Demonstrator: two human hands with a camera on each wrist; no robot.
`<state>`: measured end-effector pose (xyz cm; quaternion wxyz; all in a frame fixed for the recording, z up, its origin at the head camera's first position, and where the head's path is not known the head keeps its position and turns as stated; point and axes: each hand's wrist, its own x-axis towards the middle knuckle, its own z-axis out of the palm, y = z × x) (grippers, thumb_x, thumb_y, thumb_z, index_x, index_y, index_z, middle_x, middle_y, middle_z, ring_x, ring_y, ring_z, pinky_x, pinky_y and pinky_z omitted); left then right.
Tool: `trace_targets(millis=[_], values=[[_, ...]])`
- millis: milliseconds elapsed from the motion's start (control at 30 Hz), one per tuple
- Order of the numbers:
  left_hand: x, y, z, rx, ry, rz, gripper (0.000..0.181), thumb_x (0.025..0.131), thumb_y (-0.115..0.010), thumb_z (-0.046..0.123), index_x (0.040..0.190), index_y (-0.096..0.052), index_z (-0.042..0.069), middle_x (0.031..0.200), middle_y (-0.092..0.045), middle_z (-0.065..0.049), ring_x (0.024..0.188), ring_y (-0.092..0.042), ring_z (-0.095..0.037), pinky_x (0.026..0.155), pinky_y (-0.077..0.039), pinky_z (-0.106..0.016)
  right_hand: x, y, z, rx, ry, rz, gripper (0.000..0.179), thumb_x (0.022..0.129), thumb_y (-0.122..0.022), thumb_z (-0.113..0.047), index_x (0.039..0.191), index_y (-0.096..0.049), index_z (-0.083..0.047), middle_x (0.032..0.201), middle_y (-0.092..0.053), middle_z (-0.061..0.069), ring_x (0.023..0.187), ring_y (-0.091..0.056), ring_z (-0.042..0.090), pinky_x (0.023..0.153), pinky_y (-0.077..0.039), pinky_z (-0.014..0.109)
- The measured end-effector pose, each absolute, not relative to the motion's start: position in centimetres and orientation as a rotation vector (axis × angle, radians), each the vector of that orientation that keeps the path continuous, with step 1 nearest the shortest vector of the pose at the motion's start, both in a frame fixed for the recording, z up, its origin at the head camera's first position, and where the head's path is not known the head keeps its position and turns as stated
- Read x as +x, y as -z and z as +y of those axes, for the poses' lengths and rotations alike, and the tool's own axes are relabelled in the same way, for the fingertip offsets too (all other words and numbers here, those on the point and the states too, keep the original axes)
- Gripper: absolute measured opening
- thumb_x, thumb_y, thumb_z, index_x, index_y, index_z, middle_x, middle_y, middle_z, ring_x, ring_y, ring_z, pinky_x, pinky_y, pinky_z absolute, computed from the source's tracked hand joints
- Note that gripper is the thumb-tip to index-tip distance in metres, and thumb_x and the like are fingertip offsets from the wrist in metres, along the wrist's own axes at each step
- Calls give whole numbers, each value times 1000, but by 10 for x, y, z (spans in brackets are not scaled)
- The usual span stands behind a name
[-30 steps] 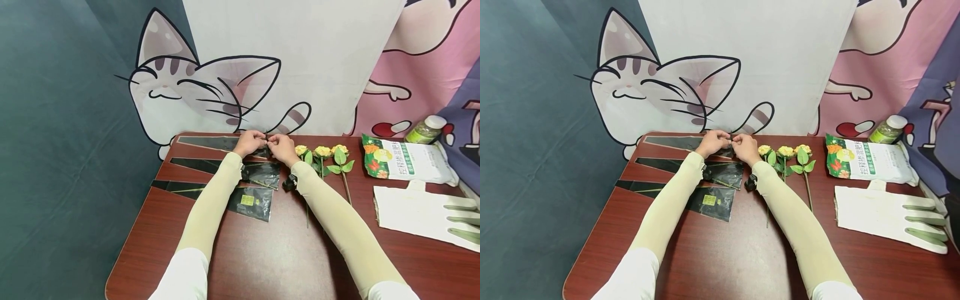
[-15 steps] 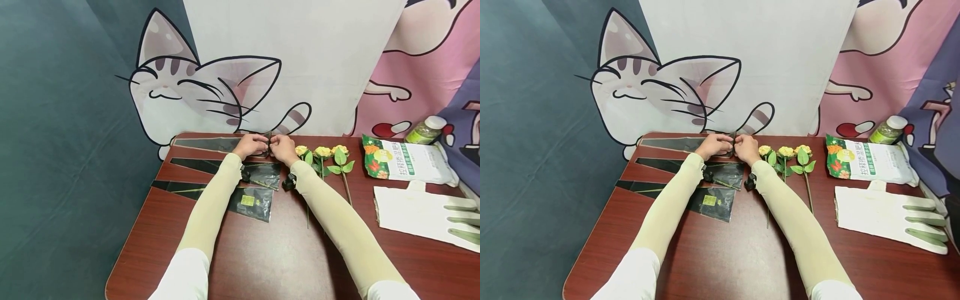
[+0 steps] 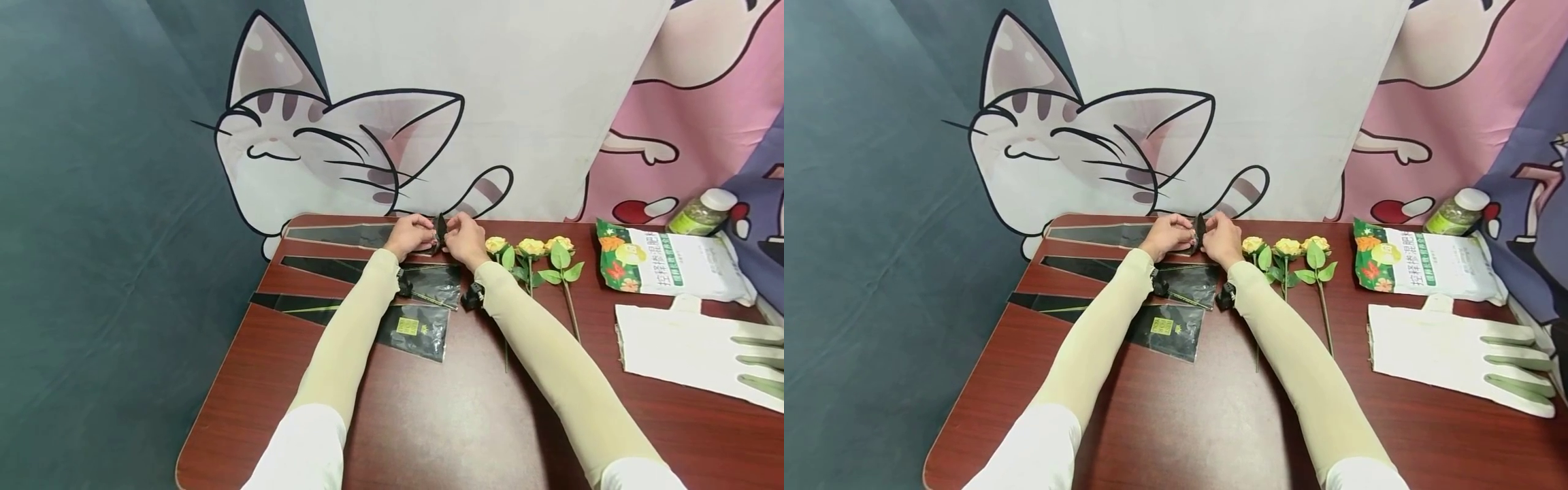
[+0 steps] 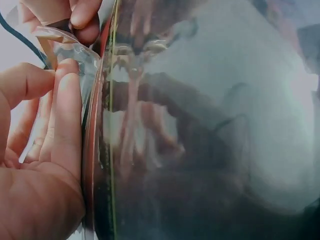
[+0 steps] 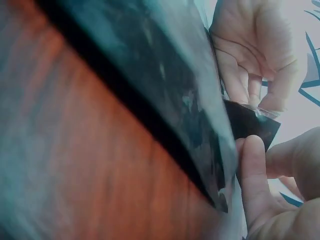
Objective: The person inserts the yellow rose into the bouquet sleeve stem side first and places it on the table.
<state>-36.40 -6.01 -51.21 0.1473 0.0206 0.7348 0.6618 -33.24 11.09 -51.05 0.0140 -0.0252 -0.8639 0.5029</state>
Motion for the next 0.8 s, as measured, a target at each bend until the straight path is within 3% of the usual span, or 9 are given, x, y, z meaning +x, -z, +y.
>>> trace_targets(millis=[100,267,400,500,667,800], values=[[-362,510,-60,99,-1902,2119,13,98,-70,-4,108,-70,4,98,-74,-9,79,-74,-15,77,-66,-33,-333,511,112,-25,-1538,-2707,19,98,-62,-2,115,-68,-9,105,-68,15,80,-74,26,65,-65,31],[-360,507,-59,99,-1810,2184,26,99,-71,3,121,-78,13,106,-78,-10,83,-76,-15,77,-66,-30,-336,512,113,38,-1442,-2815,33,101,-58,-5,124,-79,-17,108,-77,15,69,-76,18,60,-62,30],[-362,506,-57,72,-1778,2190,30,98,-73,10,127,-79,18,109,-80,-8,87,-78,-17,78,-66,-30,-338,510,115,91,-1412,-2881,43,101,-53,-3,133,-77,-20,102,-80,15,66,-74,15,58,-58,28],[-362,505,-55,69,-1762,2205,33,98,-73,9,129,-78,18,111,-80,-9,89,-78,-17,80,-66,-30,-337,508,116,101,-1435,-2891,45,101,-51,-3,136,-74,-19,111,-79,17,69,-75,17,60,-59,28],[-360,505,-52,16,-1738,2262,27,98,-73,9,123,-80,16,106,-81,-10,86,-78,-15,77,-65,-28,-336,508,119,53,-1488,-2887,38,106,-52,-7,138,-72,-11,135,-71,19,79,-79,20,68,-64,31],[-359,506,-50,-41,-1759,2282,21,96,-78,13,116,-83,16,100,-82,-8,84,-79,-15,74,-65,-27,-335,509,120,53,-1499,-2895,37,107,-56,-11,141,-68,-6,123,-75,20,84,-80,22,73,-65,35]])
